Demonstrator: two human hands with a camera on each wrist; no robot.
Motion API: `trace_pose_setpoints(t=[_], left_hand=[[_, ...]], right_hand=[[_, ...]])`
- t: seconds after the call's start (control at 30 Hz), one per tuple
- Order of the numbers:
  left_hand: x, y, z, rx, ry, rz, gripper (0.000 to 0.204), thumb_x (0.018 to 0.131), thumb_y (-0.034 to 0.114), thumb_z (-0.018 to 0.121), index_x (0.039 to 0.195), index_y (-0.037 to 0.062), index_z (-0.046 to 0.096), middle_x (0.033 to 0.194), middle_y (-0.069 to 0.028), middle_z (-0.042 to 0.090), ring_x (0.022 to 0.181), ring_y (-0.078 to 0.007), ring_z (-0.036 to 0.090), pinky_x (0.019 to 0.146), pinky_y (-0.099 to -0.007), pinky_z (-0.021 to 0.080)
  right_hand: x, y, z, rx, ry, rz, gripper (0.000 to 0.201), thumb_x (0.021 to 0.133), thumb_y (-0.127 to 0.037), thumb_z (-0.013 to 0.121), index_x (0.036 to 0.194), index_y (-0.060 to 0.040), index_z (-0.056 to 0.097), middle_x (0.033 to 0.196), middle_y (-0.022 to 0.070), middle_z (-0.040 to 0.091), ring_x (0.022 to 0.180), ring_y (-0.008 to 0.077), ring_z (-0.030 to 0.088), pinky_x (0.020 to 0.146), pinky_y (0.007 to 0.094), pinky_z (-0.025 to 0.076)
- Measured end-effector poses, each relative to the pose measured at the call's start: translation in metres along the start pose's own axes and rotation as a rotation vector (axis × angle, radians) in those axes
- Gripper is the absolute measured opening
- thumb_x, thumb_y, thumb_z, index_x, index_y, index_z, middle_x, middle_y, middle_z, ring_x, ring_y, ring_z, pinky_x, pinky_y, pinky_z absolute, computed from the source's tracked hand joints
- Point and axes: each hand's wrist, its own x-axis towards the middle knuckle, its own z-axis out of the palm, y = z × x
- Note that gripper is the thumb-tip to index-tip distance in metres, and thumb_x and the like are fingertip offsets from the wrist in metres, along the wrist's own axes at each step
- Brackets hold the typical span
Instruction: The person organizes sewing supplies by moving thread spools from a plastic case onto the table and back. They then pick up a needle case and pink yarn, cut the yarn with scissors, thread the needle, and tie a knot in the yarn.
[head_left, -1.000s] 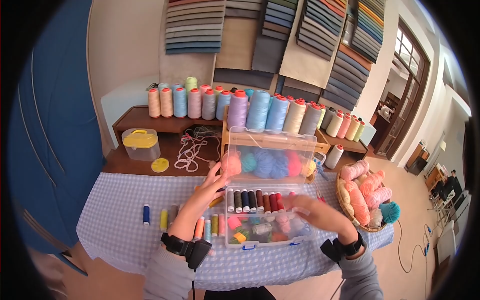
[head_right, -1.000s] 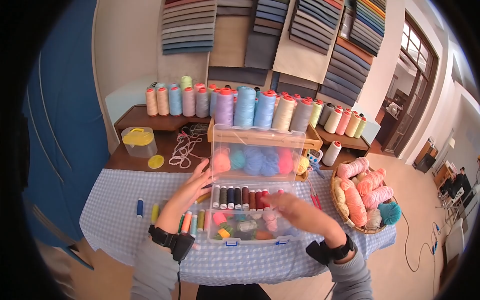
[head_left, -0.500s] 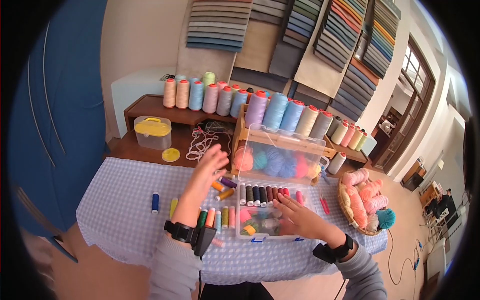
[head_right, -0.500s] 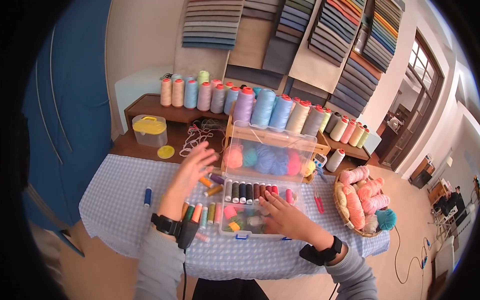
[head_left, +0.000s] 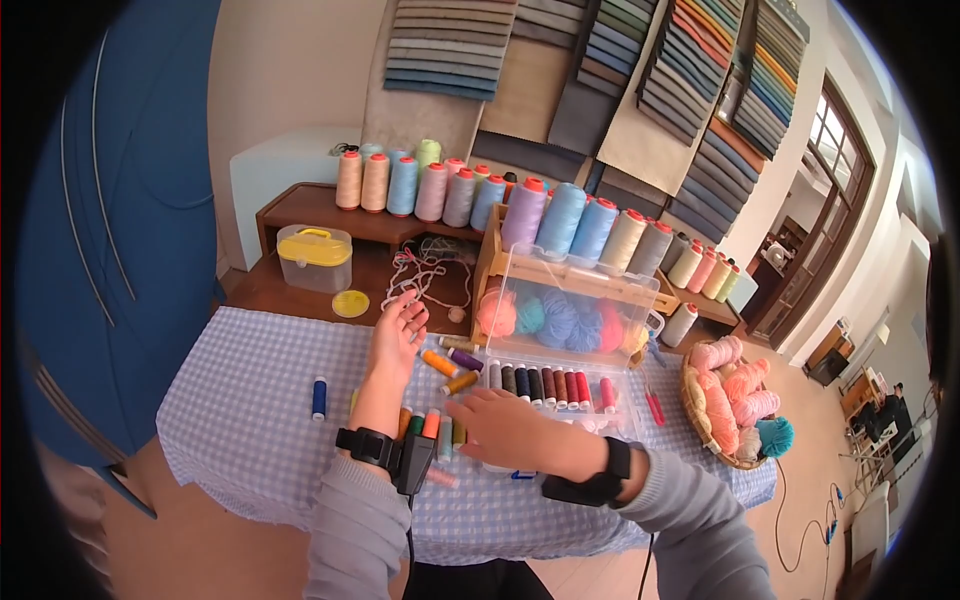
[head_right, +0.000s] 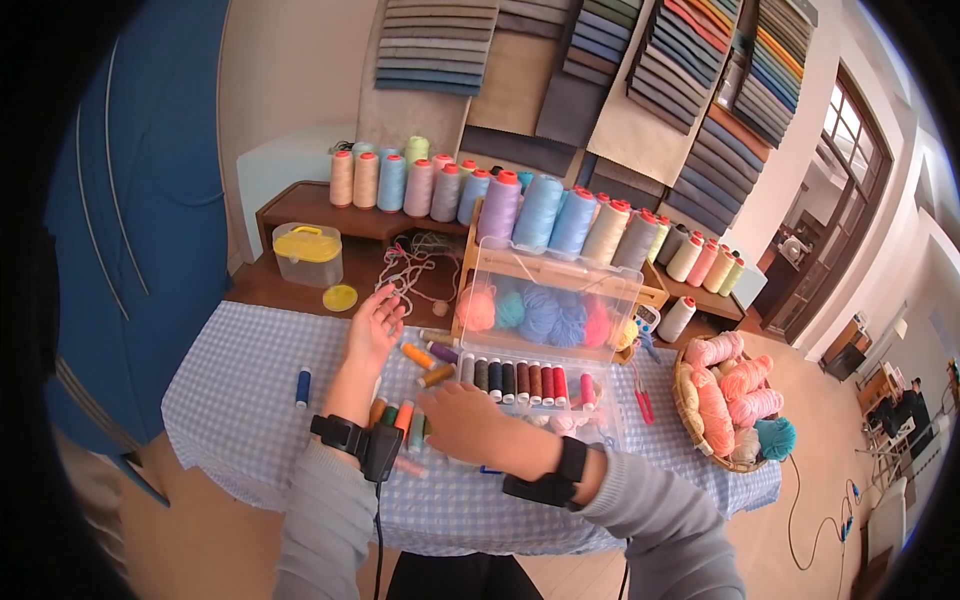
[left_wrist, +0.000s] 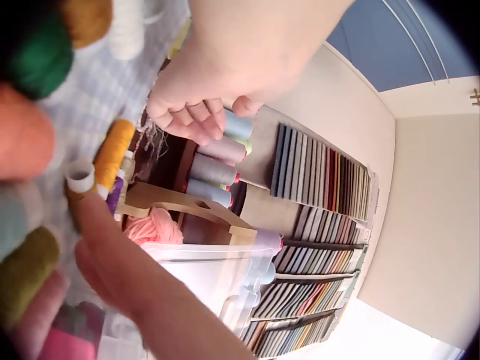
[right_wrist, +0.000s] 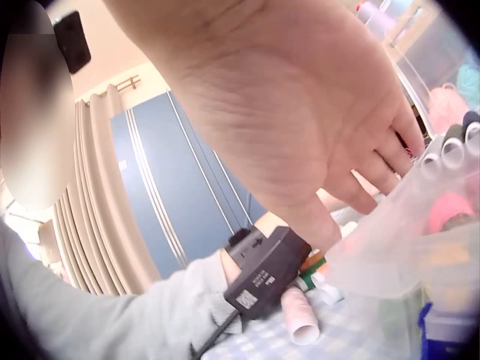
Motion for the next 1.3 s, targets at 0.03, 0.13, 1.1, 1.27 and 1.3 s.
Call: trace_pose_setpoints(t=[0.03, 0.13, 1.1, 1.27, 1.3], left_hand=[[0.001, 0.000, 0.000, 0.008, 0.007, -0.007, 0.032, 0.083, 0.030, 0.053, 0.111, 0.0148, 0.057, 0.095, 0.0024, 0.054, 0.088, -0.0111, 0.052, 0.077, -0.0264, 0.039], [-0.002, -0.001, 0.003, 0.008, -0.013, 0.005, 0.030, 0.082, 0.032, 0.055, 0.107, 0.0156, 0.059, 0.095, 0.0012, 0.055, 0.088, -0.0108, 0.052, 0.078, -0.0266, 0.037], [0.017, 0.028, -0.029, -0.274, -0.138, 0.292, 0.036, 0.091, 0.034, 0.041, 0.120, 0.0138, 0.050, 0.094, 0.0021, 0.050, 0.085, -0.0099, 0.047, 0.076, -0.0251, 0.039], [0.016, 0.021, -0.023, -0.169, -0.172, 0.260, 0.037, 0.091, 0.037, 0.041, 0.119, 0.0141, 0.050, 0.093, 0.0026, 0.052, 0.083, -0.0088, 0.048, 0.075, -0.0244, 0.039], [0.016, 0.020, -0.022, -0.135, -0.186, 0.235, 0.037, 0.091, 0.038, 0.041, 0.117, 0.0144, 0.052, 0.091, 0.0031, 0.053, 0.082, -0.0078, 0.049, 0.074, -0.0237, 0.038]], right_hand=[[0.007, -0.001, 0.007, -0.143, -0.048, 0.063, 0.055, 0.077, -0.026, 0.062, 0.121, -0.0006, 0.042, 0.109, 0.0169, 0.053, 0.108, 0.0312, 0.047, 0.097, 0.0421, 0.033], [0.019, -0.008, 0.013, -0.345, -0.122, 0.148, 0.055, 0.072, -0.027, 0.065, 0.117, -0.0020, 0.045, 0.104, 0.0141, 0.054, 0.103, 0.0283, 0.051, 0.095, 0.0427, 0.034], [-0.010, -0.069, 0.048, -0.446, 0.144, -0.130, 0.031, 0.069, -0.006, 0.057, 0.099, -0.0031, 0.052, 0.103, 0.0116, 0.047, 0.080, 0.0187, 0.057, 0.061, 0.0267, 0.051], [-0.012, -0.072, 0.053, -0.577, 0.193, -0.108, 0.029, 0.069, -0.006, 0.056, 0.098, -0.0017, 0.055, 0.110, 0.0129, 0.049, 0.079, 0.0184, 0.056, 0.059, 0.0240, 0.051], [-0.014, -0.072, 0.053, -0.582, 0.200, -0.114, 0.028, 0.069, -0.006, 0.056, 0.097, -0.0013, 0.055, 0.111, 0.0137, 0.049, 0.078, 0.0185, 0.056, 0.059, 0.0242, 0.051]])
